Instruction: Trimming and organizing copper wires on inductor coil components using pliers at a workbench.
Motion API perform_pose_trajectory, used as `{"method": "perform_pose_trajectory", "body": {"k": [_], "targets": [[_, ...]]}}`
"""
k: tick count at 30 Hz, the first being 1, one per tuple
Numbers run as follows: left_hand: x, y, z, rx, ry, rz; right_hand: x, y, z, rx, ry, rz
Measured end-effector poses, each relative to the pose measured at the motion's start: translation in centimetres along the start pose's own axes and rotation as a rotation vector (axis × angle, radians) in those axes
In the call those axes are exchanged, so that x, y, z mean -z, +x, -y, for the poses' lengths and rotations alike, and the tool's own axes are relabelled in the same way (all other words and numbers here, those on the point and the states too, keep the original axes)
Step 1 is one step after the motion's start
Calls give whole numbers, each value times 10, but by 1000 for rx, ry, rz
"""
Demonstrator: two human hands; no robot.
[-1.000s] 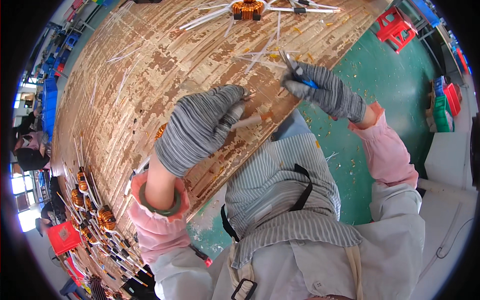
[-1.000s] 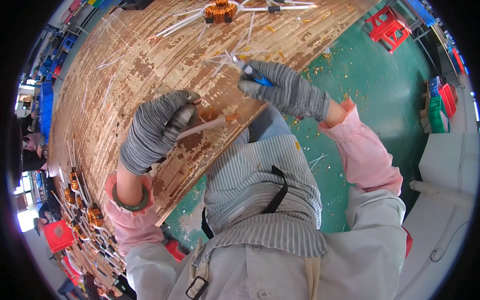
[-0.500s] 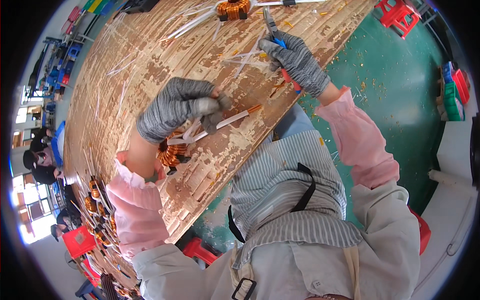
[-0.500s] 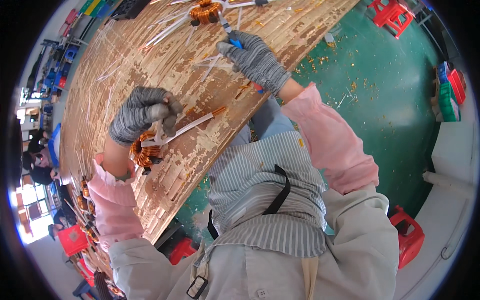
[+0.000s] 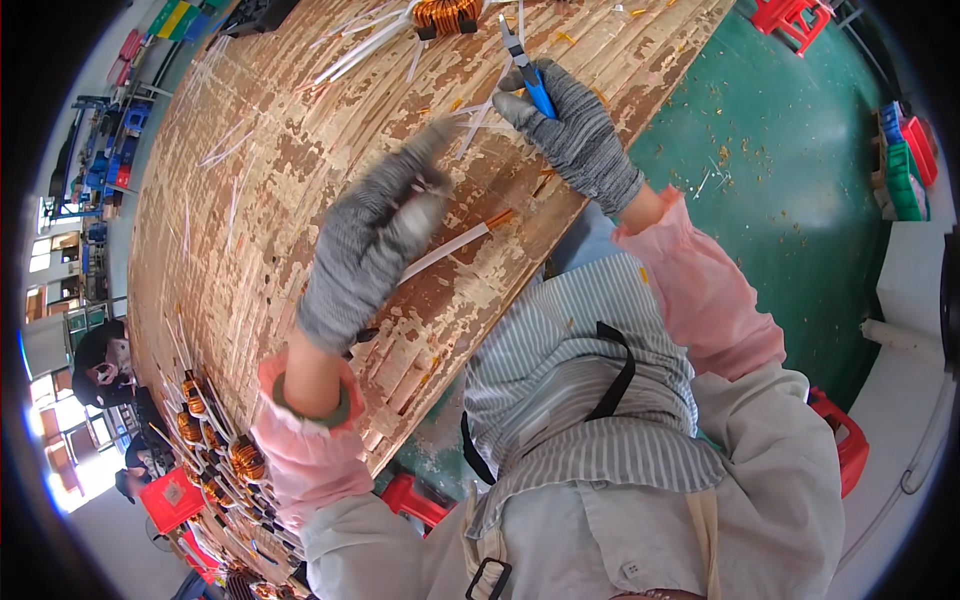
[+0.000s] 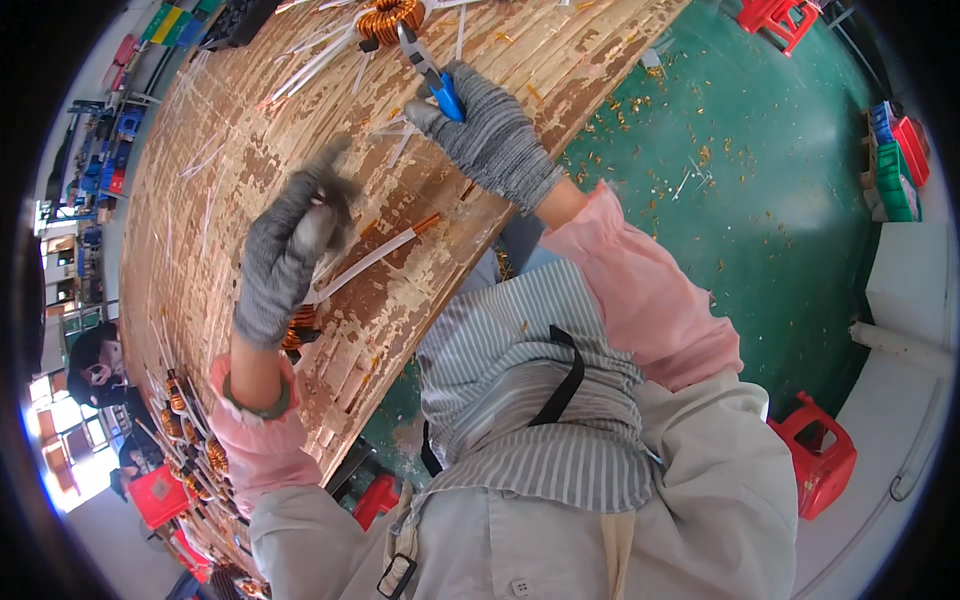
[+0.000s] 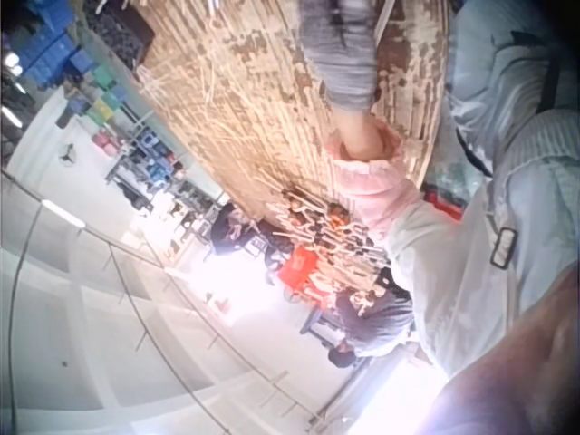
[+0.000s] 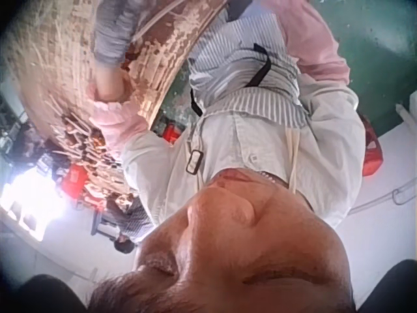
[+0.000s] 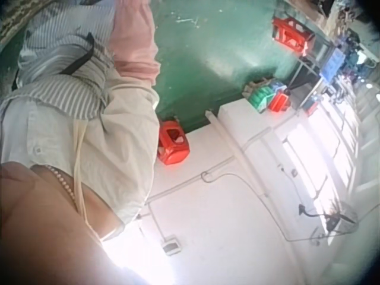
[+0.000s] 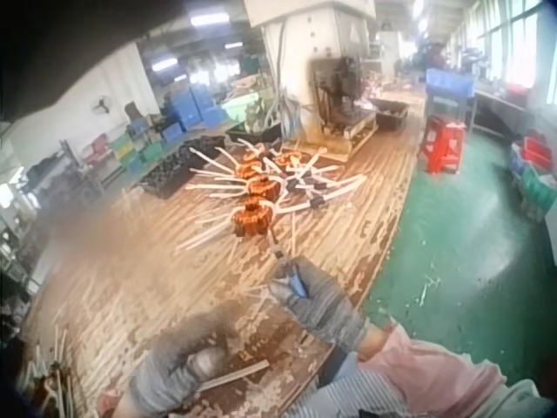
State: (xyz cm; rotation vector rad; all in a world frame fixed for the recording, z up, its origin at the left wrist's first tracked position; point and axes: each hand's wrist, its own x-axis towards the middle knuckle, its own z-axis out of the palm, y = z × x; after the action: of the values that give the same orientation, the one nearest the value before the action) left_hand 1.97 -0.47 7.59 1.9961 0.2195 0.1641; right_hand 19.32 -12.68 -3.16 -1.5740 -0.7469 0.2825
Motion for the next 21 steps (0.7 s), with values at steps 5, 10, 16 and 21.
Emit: {"method": "perform_pose_trajectory", "body": {"k": [5, 10, 16, 21], "targets": [[-17, -47, -18, -559, 683, -335, 10, -3, -9, -103, 91, -55], [-52, -48, 44, -292, 1116, -101, 10, -6, 5, -138, 364, -77], [-42, -32, 57, -204, 1051, -155, 19, -20, 19, -149, 470, -128], [-35, -34, 66, -235, 505, -432, 28, -58, 49, -296, 346, 208]]}}
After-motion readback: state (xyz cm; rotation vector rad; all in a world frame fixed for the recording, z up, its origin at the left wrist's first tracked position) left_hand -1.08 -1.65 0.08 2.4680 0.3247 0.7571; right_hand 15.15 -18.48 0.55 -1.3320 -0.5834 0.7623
